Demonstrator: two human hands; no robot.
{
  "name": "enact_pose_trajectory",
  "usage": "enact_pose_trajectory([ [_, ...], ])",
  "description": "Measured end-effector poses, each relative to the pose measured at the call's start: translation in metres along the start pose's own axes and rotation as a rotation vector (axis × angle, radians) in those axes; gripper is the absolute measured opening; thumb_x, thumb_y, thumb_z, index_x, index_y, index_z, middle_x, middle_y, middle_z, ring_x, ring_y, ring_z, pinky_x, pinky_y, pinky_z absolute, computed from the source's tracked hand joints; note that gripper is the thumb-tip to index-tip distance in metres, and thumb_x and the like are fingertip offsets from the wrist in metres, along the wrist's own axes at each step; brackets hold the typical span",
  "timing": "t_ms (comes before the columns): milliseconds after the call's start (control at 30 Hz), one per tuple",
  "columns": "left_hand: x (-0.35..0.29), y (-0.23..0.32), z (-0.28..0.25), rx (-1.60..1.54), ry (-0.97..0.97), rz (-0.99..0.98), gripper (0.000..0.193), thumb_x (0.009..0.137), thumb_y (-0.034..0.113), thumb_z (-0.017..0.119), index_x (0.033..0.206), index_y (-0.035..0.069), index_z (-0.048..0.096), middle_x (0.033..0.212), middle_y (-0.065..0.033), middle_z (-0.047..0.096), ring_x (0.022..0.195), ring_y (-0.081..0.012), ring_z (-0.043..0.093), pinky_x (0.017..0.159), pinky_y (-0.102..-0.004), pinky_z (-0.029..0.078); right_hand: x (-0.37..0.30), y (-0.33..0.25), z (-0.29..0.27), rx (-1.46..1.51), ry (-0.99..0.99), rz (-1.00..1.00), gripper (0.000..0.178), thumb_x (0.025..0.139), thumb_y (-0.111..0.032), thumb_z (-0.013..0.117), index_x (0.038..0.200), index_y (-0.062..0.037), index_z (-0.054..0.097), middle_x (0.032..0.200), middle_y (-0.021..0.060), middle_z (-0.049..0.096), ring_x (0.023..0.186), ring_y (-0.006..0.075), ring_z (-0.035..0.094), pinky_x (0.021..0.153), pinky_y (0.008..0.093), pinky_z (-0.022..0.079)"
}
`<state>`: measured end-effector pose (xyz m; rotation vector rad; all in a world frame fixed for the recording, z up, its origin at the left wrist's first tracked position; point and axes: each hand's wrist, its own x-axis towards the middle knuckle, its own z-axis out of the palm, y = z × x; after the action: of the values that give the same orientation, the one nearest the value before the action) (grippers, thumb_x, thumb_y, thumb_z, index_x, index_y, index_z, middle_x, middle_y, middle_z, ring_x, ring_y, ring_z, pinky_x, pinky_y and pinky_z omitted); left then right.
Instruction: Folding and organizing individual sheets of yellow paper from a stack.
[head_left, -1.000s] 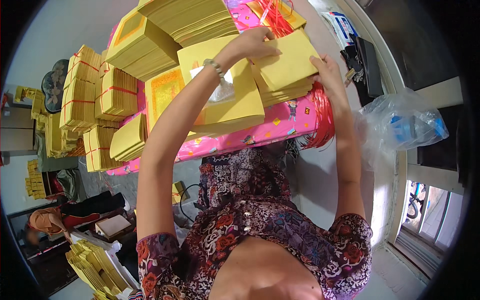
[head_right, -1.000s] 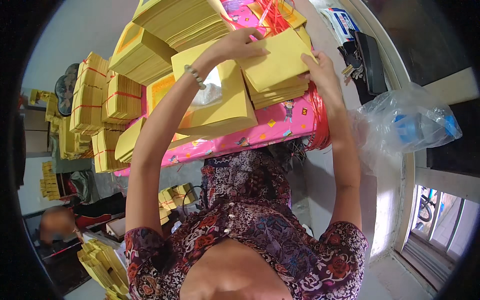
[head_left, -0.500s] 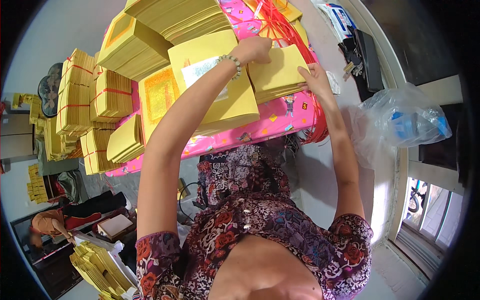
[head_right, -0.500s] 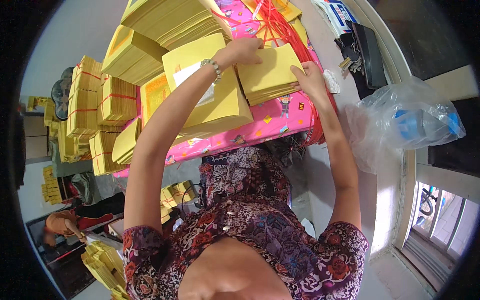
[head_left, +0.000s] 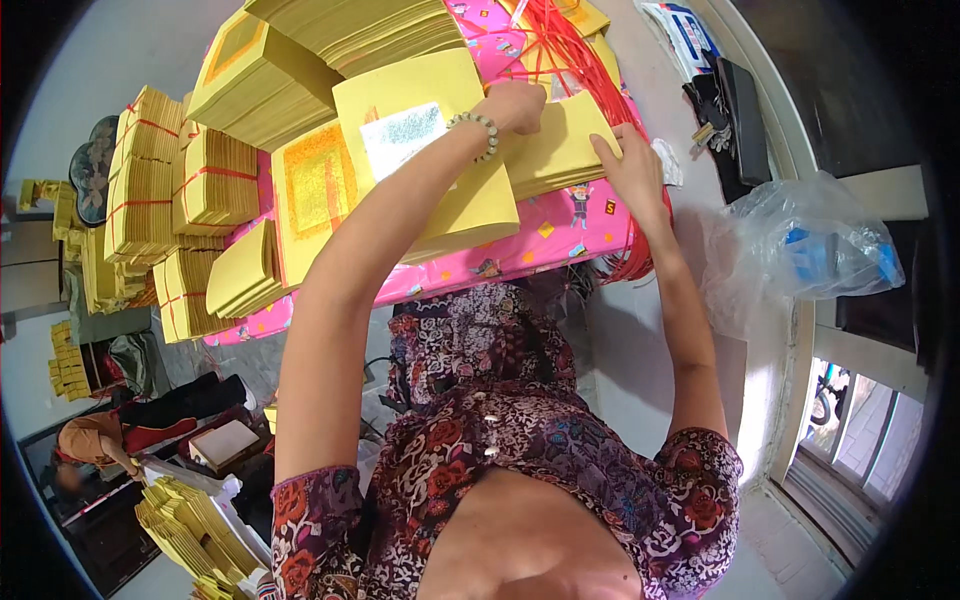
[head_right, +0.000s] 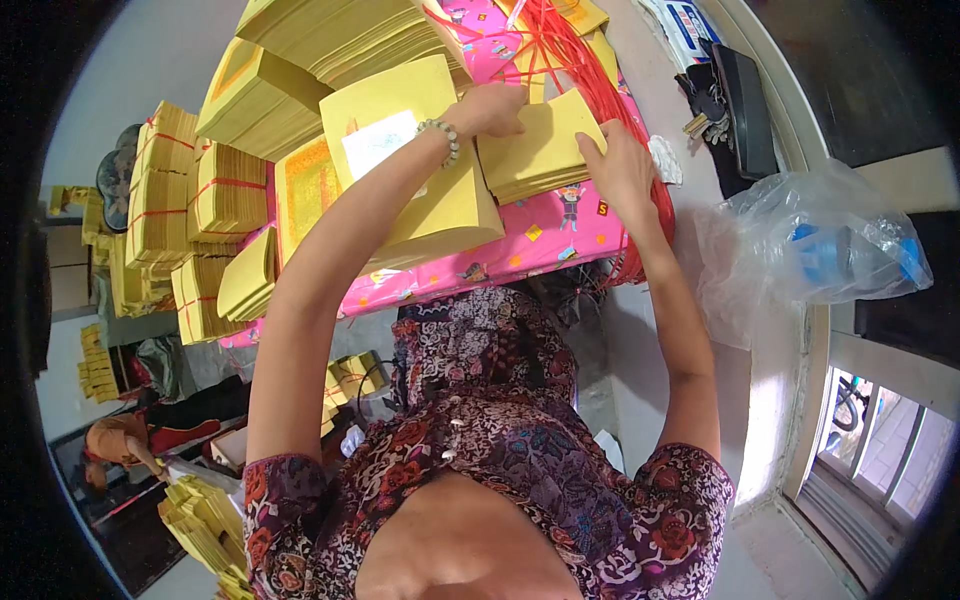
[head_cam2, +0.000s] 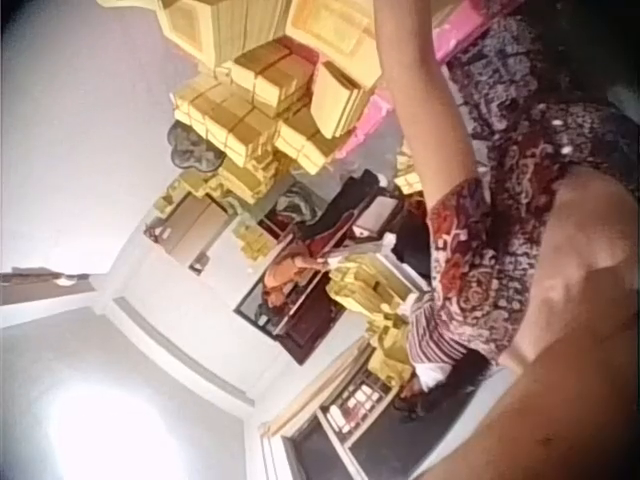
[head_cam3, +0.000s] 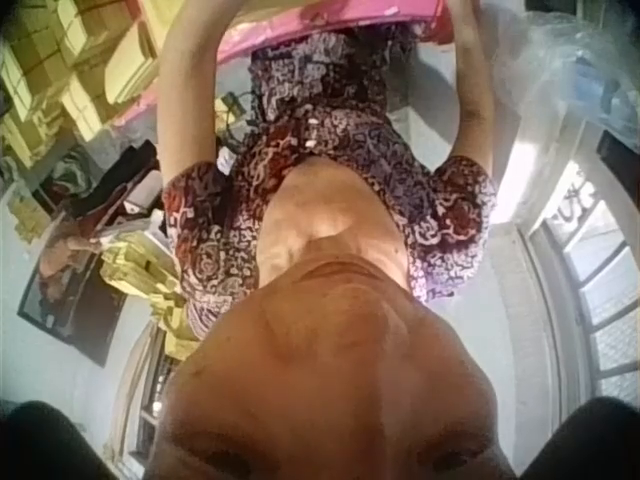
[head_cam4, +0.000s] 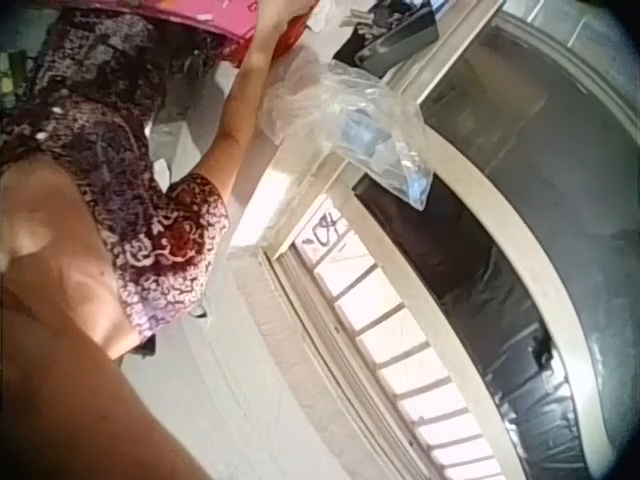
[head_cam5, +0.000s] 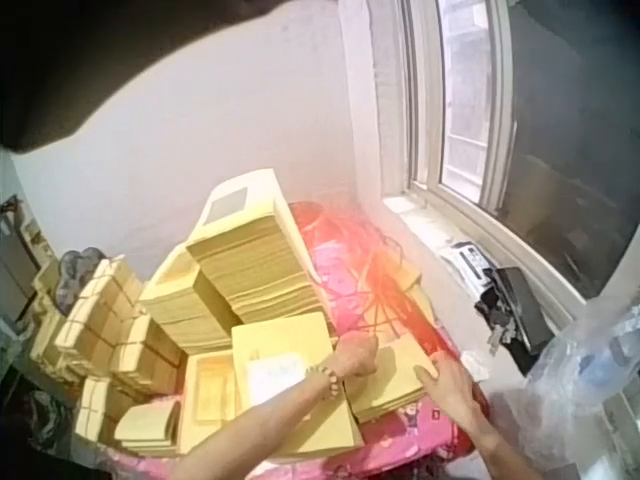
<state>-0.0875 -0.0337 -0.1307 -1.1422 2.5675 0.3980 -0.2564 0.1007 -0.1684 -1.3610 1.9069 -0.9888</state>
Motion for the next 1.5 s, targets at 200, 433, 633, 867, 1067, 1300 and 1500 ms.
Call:
enact_pose_trajectory([
  [200, -0.014, 0.004, -0.001, -0.039, 0.122, 0.032, 0.035, 0.070, 0.014, 0.067, 0.102, 0.000, 0.061, 0.098, -0.0183, 0.066, 0.093, -0.0293, 0.065, 0.075, -0.0396, 0.052, -0.024, -0.058, 0.005, -0.644, 0.286, -0.606, 0.041, 0.081, -0.032, 0.066, 0.105, -0.0004, 0.055, 0.102, 0.0147, 0.052, 0.097, 0.0338, 0.052, 0.080, 0.0445, 0.043],
  [433, -0.025, 0.010, -0.006, 0.010, 0.313, 0.015, 0.039, 0.077, 0.015, 0.066, 0.110, 0.000, 0.053, 0.102, -0.0214, 0.061, 0.096, -0.0349, 0.059, 0.083, -0.0409, 0.049, -0.028, -0.045, 0.048, -0.652, 0.043, -0.557, 0.064, 0.078, -0.055, 0.061, 0.113, -0.0016, 0.053, 0.113, 0.0154, 0.048, 0.109, 0.0315, 0.042, 0.093, 0.0453, 0.030],
  [633, -0.070, 0.013, -0.042, -0.176, 0.420, 0.261, 0.029, 0.083, 0.011, 0.058, 0.110, 0.001, 0.054, 0.096, -0.0194, 0.063, 0.090, -0.0338, 0.061, 0.078, -0.0422, 0.048, -0.024, -0.026, 0.058, -0.643, 0.077, -0.601, 0.066, 0.079, -0.054, 0.060, 0.119, -0.0032, 0.048, 0.122, 0.0176, 0.044, 0.116, 0.0334, 0.038, 0.095, 0.0486, 0.028],
  [867, -0.197, -0.014, -0.045, -0.493, 0.430, 0.243, 0.025, 0.086, 0.016, 0.057, 0.106, 0.001, 0.058, 0.089, -0.0147, 0.066, 0.080, -0.0293, 0.064, 0.074, -0.0374, 0.050, -0.018, -0.050, 0.038, -0.632, 0.013, -0.604, 0.054, 0.086, -0.048, 0.057, 0.116, -0.0035, 0.053, 0.110, 0.0141, 0.051, 0.110, 0.0306, 0.045, 0.092, 0.0450, 0.033],
  [1067, -0.259, -0.046, -0.003, -0.744, 0.595, 0.108, 0.027, 0.088, 0.018, 0.058, 0.110, 0.001, 0.060, 0.091, -0.0105, 0.066, 0.087, -0.0199, 0.063, 0.084, -0.0332, 0.047, -0.029, -0.122, 0.010, -0.284, -0.033, -0.760, 0.032, 0.088, -0.028, 0.059, 0.109, -0.0031, 0.056, 0.107, 0.0154, 0.053, 0.103, 0.0306, 0.052, 0.087, 0.0396, 0.041],
  [1300, -0.291, -0.044, 0.025, -0.741, 0.758, 0.076, 0.045, 0.071, 0.028, 0.076, 0.107, 0.005, 0.062, 0.103, -0.0105, 0.063, 0.099, -0.0282, 0.057, 0.088, -0.0373, 0.044, -0.072, -0.177, 0.020, -0.235, -0.439, -0.994, 0.030, 0.075, -0.025, 0.071, 0.094, -0.0037, 0.060, 0.085, 0.0099, 0.058, 0.082, 0.0277, 0.057, 0.073, 0.0366, 0.046],
  [1500, -0.293, -0.047, 0.042, -0.709, 0.753, 0.020, 0.043, 0.071, 0.024, 0.076, 0.107, 0.006, 0.061, 0.101, -0.0103, 0.060, 0.097, -0.0289, 0.054, 0.087, -0.0379, 0.043, -0.071, -0.171, 0.033, -0.311, -0.523, -1.013, 0.026, 0.075, -0.027, 0.071, 0.087, -0.0054, 0.062, 0.081, 0.0071, 0.058, 0.076, 0.0248, 0.057, 0.067, 0.0359, 0.046],
])
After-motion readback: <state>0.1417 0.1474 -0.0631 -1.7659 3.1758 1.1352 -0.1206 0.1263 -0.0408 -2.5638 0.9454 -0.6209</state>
